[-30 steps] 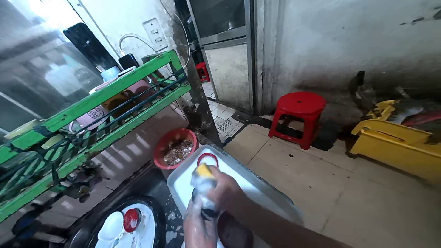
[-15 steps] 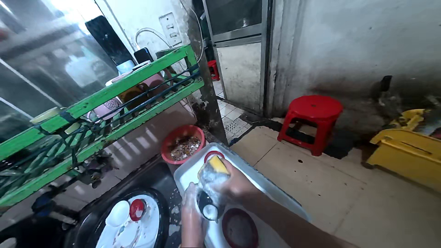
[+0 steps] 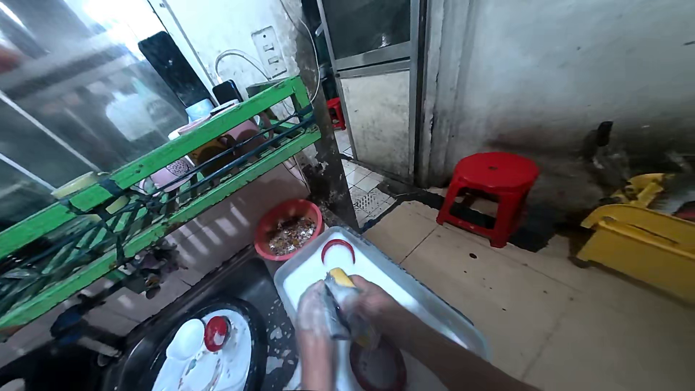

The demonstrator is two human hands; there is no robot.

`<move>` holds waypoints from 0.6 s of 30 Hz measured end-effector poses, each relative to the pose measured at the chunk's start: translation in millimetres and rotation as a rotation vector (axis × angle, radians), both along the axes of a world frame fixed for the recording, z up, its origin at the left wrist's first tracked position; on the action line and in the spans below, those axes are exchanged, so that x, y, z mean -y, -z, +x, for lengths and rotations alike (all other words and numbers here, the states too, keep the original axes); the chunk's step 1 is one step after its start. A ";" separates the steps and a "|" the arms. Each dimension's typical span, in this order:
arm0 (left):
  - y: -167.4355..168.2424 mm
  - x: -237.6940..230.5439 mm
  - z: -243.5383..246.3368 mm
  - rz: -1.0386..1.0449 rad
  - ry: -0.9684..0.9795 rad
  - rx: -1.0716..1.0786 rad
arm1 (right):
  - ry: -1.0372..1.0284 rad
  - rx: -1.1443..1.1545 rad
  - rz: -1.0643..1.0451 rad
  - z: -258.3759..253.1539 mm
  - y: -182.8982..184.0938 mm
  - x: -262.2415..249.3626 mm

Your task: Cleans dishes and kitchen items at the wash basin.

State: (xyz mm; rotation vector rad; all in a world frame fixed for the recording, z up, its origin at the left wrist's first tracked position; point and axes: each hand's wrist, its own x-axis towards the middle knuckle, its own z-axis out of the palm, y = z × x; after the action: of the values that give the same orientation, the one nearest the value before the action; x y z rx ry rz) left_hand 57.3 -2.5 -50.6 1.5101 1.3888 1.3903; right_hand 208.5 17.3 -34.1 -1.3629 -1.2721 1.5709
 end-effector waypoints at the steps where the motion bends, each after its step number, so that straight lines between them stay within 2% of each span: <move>1: 3.5 2.2 5.2 0.005 -0.016 -0.022 | 0.000 0.106 0.123 -7.0 -1.4 7.0; 3: -1.2 2.1 4.9 -0.148 0.003 0.092 | -0.057 0.312 0.439 -15.3 -5.0 23.8; 5: -15.6 -10.6 -6.3 -0.517 0.138 0.307 | -0.318 0.532 0.701 -10.1 -12.0 30.8; 7: -24.4 -25.0 -16.7 -0.745 0.265 0.360 | -0.459 0.518 0.783 -6.8 -11.6 30.1; 8: -27.8 -26.9 -13.3 -0.719 0.229 0.357 | -0.400 0.409 0.703 -4.8 -8.4 29.1; 11: -20.4 -21.8 5.0 -0.220 0.103 0.125 | 0.068 -0.081 0.198 -3.5 2.6 15.7; 12: -13.6 -21.8 10.2 -0.103 0.108 0.042 | 0.153 -0.145 0.101 -3.4 1.8 9.8; 13: -10.0 -21.0 13.8 -0.062 0.105 -0.012 | 0.150 -0.102 0.128 -3.4 0.2 8.9; 15: -13.9 -17.9 6.7 -0.202 0.183 0.006 | -0.062 0.230 0.406 -2.4 -3.3 19.3; 17: -23.8 -26.8 -3.9 -0.616 0.305 0.187 | -0.383 0.597 0.729 0.1 -2.0 26.2; 18: -25.6 -31.0 -8.6 -0.744 0.359 0.191 | -0.481 0.651 0.794 0.3 -0.7 26.6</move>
State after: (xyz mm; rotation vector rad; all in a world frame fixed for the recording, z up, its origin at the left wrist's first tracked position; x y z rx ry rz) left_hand 48.7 28.5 -25.0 1.0255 1.2370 0.6576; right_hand 208.8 -9.3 -33.4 -1.0853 -2.4228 0.6792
